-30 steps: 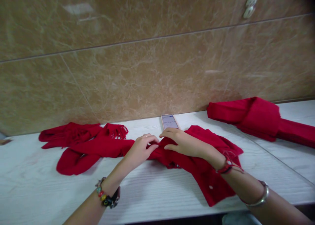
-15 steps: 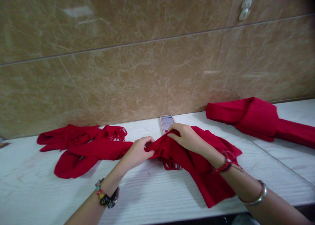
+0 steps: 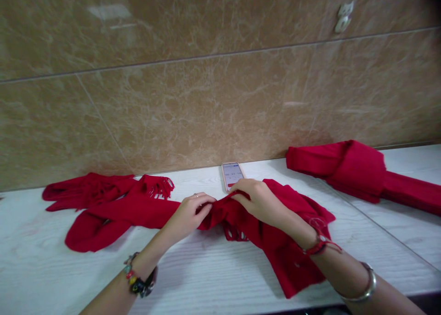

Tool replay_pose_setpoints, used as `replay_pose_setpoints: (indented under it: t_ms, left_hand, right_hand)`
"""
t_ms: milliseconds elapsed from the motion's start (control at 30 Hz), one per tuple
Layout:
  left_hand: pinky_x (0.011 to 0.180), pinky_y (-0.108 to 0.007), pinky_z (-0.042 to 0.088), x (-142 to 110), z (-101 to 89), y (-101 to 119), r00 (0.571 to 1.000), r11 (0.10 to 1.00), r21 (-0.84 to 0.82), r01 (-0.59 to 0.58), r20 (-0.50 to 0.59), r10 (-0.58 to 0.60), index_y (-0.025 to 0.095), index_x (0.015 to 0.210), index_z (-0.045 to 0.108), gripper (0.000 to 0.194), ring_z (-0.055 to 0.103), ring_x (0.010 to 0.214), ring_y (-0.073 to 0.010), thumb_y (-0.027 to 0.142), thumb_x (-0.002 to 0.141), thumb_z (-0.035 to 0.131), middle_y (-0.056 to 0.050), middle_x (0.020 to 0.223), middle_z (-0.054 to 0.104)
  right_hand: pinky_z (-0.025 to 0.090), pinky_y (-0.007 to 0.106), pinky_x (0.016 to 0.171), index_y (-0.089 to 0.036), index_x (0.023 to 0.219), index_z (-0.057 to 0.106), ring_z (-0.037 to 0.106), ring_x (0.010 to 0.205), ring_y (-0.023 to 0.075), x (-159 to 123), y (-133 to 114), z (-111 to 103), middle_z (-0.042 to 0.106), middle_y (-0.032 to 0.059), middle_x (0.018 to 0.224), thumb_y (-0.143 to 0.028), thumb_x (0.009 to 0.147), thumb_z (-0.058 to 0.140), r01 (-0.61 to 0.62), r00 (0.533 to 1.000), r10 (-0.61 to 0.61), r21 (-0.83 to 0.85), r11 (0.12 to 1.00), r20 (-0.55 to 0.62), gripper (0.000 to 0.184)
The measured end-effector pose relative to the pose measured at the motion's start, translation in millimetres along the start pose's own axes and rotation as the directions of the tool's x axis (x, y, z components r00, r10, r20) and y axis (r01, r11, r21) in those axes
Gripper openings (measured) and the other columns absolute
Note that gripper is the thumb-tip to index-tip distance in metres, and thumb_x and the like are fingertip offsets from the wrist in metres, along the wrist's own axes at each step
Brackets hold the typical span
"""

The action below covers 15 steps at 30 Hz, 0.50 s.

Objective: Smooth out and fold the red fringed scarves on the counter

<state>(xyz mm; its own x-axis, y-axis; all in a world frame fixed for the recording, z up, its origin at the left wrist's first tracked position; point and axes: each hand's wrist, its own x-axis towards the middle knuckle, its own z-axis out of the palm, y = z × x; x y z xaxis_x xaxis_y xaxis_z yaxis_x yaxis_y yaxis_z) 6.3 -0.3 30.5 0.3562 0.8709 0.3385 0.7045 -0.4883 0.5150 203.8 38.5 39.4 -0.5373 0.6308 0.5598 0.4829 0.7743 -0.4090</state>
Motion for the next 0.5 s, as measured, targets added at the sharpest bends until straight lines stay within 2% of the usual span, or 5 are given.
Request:
replay_pose_setpoints:
  t_ms: [167, 233, 333, 400, 500]
  left_hand:
    - [0.073, -0.027, 0.044, -3.0, 5.9, -8.6, 0.999, 0.979, 0.198, 0.046, -0.036, -0.039, 0.017, 0.081, 0.061, 0.018, 0.057, 0.079, -0.0161, 0.007, 0.075, 0.048, -0.003, 0.082, 0.063]
    - [0.073, -0.029, 0.044, -3.5, 10.0, -8.6, 0.998, 0.964, 0.262, 0.053, -0.054, -0.040, 0.017, 0.081, 0.060, 0.016, 0.057, 0.078, -0.0169, 0.011, 0.080, 0.046, -0.004, 0.082, 0.063]
    - [0.072, -0.029, 0.045, -3.2, 15.4, -5.5, 0.997, 0.955, 0.290, 0.054, -0.069, -0.035, 0.017, 0.081, 0.060, 0.017, 0.057, 0.078, -0.0170, 0.012, 0.083, 0.044, -0.004, 0.081, 0.062]
    - [0.074, -0.028, 0.044, -3.0, 17.8, -3.3, 0.996, 0.962, 0.268, 0.044, -0.085, -0.021, 0.017, 0.082, 0.060, 0.018, 0.057, 0.080, -0.0165, 0.010, 0.083, 0.043, -0.003, 0.082, 0.062]
    - [0.077, -0.028, 0.044, -3.1, 19.6, -2.6, 0.991, 0.978, 0.209, 0.025, -0.131, 0.003, 0.016, 0.084, 0.059, 0.018, 0.056, 0.083, -0.0160, 0.009, 0.084, 0.043, -0.004, 0.085, 0.062]
  right_hand:
    - [0.046, 0.028, 0.070, -0.017, 0.079, 0.063, 0.061, 0.075, 0.0171, 0.8, 3.4, 0.7, 0.067, 0.0047, 0.079, -0.011, 0.077, 0.052, -0.158, 0.984, 0.162, 0.055, 0.986, -0.077, 0.012]
    - [0.045, 0.032, 0.074, -0.017, 0.084, 0.063, 0.060, 0.080, 0.0189, 0.2, 5.7, 4.4, 0.066, 0.0062, 0.084, -0.013, 0.077, 0.053, -0.112, 0.991, 0.112, 0.000, 0.994, -0.067, 0.013]
    - [0.042, 0.039, 0.084, -0.017, 0.097, 0.060, 0.056, 0.092, 0.0218, -1.3, 4.8, 10.3, 0.063, 0.0093, 0.096, -0.018, 0.076, 0.058, 0.054, 0.998, -0.056, -0.092, 0.994, -0.018, 0.022]
    - [0.040, 0.041, 0.086, -0.017, 0.092, 0.062, 0.057, 0.089, 0.0216, -1.9, 2.3, 12.8, 0.065, 0.0090, 0.090, -0.019, 0.077, 0.057, 0.111, 0.993, -0.105, -0.135, 0.985, 0.049, 0.016]
    - [0.042, 0.037, 0.080, -0.016, 0.075, 0.065, 0.059, 0.077, 0.0196, -1.5, -0.6, 12.7, 0.066, 0.0070, 0.075, -0.016, 0.080, 0.053, 0.084, 0.993, -0.071, -0.147, 0.986, 0.090, 0.013]
